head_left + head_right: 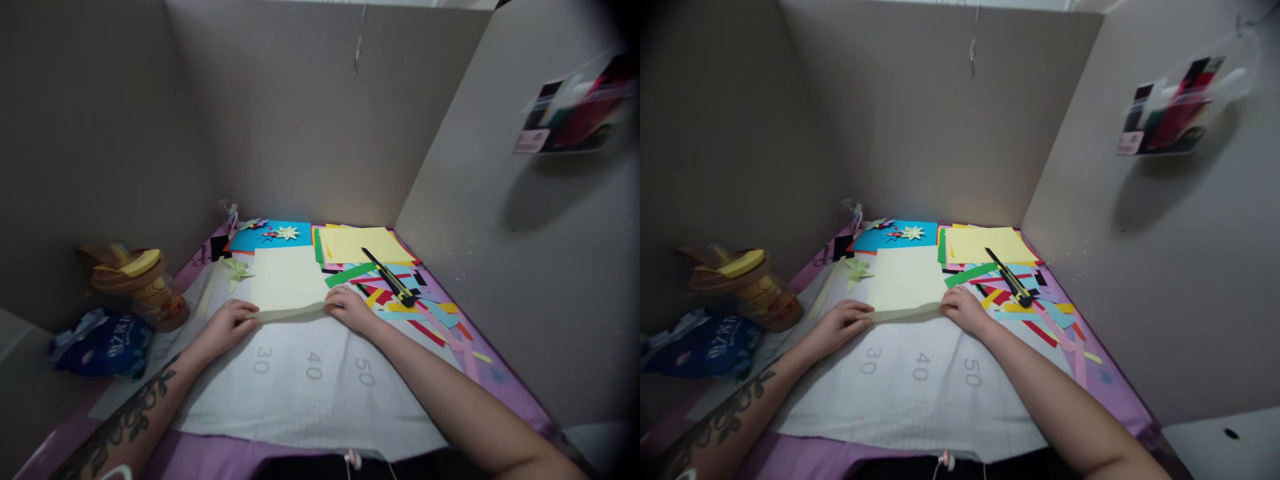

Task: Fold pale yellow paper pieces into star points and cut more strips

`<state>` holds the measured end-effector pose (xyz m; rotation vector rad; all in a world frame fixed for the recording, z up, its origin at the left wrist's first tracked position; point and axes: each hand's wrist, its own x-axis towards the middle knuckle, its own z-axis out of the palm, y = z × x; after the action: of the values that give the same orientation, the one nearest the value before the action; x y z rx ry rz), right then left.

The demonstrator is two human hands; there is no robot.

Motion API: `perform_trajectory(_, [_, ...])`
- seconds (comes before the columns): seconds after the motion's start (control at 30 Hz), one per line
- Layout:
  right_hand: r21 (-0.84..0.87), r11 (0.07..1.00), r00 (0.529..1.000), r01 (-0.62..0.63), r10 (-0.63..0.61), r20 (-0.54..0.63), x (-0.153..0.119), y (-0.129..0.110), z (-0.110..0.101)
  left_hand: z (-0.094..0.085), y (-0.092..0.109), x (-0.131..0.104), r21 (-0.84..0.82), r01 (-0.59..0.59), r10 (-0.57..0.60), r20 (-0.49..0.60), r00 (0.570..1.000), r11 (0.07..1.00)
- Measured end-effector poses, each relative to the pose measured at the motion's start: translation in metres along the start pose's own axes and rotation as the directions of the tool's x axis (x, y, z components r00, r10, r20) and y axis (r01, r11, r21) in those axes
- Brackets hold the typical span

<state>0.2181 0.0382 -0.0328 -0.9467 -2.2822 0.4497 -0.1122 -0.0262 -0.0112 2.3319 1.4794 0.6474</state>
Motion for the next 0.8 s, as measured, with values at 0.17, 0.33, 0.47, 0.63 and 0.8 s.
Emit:
perform_trajectory(0.17, [-0.095,0.974,0.978,-0.205,0.199,-0.068,0.003,-0.007,0.004,0.004,-0.001,0.01,0.03,0.219,-0.215,-0.093,0.972,0.975])
perform_trajectory(0.33, [-0.164,0.934,0.943,-0.318,0.294,-0.156,0.004,-0.008,0.015,0.009,-0.002,0.015,0.084,0.294,-0.28,-0.148,0.949,0.952])
perform_trajectory(0.47, [-0.198,0.903,0.919,-0.381,0.346,-0.189,0.007,-0.01,0.016,0.008,-0.001,0.017,0.105,0.333,-0.313,-0.172,0.934,0.937])
perform_trajectory(0.63, [-0.003,0.972,0.971,-0.233,0.232,-0.051,0.001,-0.007,0.006,0.003,-0.011,0.014,-0.04,0.169,-0.171,-0.046,0.984,0.985])
perform_trajectory(0.8, [0.111,0.982,0.988,-0.154,0.156,-0.009,-0.004,-0.003,-0.001,-0.001,-0.016,0.009,-0.114,0.072,-0.076,-0.035,0.996,0.991])
